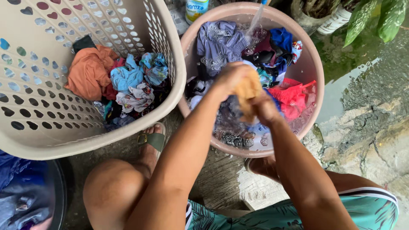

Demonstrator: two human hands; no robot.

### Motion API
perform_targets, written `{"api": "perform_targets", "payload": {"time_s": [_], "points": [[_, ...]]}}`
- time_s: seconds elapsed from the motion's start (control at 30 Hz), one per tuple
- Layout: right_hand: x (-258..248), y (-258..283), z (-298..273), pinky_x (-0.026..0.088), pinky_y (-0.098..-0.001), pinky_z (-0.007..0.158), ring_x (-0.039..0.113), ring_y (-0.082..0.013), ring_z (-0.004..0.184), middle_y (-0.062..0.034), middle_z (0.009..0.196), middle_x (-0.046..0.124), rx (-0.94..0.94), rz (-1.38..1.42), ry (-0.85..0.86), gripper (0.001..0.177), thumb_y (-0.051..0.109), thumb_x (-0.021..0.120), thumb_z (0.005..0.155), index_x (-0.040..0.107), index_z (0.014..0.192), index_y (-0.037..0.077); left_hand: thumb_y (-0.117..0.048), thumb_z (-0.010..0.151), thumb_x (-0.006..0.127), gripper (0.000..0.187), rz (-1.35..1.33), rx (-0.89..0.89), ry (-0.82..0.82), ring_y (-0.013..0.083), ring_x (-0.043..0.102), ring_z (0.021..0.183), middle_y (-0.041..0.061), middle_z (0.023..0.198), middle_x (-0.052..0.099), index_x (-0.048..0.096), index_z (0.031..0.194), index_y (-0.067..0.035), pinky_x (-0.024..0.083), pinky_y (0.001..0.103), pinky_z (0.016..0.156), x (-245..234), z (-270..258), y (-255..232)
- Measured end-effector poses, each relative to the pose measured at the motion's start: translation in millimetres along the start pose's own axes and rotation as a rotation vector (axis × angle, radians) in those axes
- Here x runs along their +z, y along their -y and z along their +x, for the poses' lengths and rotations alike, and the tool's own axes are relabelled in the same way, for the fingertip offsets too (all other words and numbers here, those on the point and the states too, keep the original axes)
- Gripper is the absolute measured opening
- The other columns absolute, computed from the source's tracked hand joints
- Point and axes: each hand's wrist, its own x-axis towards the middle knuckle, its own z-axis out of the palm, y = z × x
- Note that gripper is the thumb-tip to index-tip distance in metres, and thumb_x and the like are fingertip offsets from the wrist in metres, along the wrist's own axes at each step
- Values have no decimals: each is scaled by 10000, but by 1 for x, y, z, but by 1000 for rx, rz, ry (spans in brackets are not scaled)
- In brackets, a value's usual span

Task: The person washes clothes by hand in a tub of soapy water, scrubbing, squeezing, and wringing individual items before placing them into a laundry basket.

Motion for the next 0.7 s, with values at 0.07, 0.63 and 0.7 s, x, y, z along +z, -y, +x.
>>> {"api": "perform_targets", "payload": {"time_s": [0.07,0.63,0.7], "points": [[8,40,-25,621,-407,558,667,-205,685,-117,1024,701,-20,116,-19,475,75,608,812,576,1286,76,-293,882,667,261,158,12,-298,168,681,780,81,876,745,732,902,-40,559,347,697,-25,-16,-5],[23,-71,49,609,-405,818,736,-293,937,-206,1116,741,98,-552,11,337,210,611,855,710,1134,49,-558,952,456,563,479,-354,-331,287,530,1296,116,1381,592,551,1361,-183,360,442,1068,-3,-66,122],[26,-37,21,584,-361,678,717,-232,807,-166,1008,737,44,-45,-45,244,159,583,868,699,1052,49,-658,970,392,605,73,-407,-357,257,569,1252,88,1323,644,578,1323,-203,369,438,1037,-3,-58,107]]}}
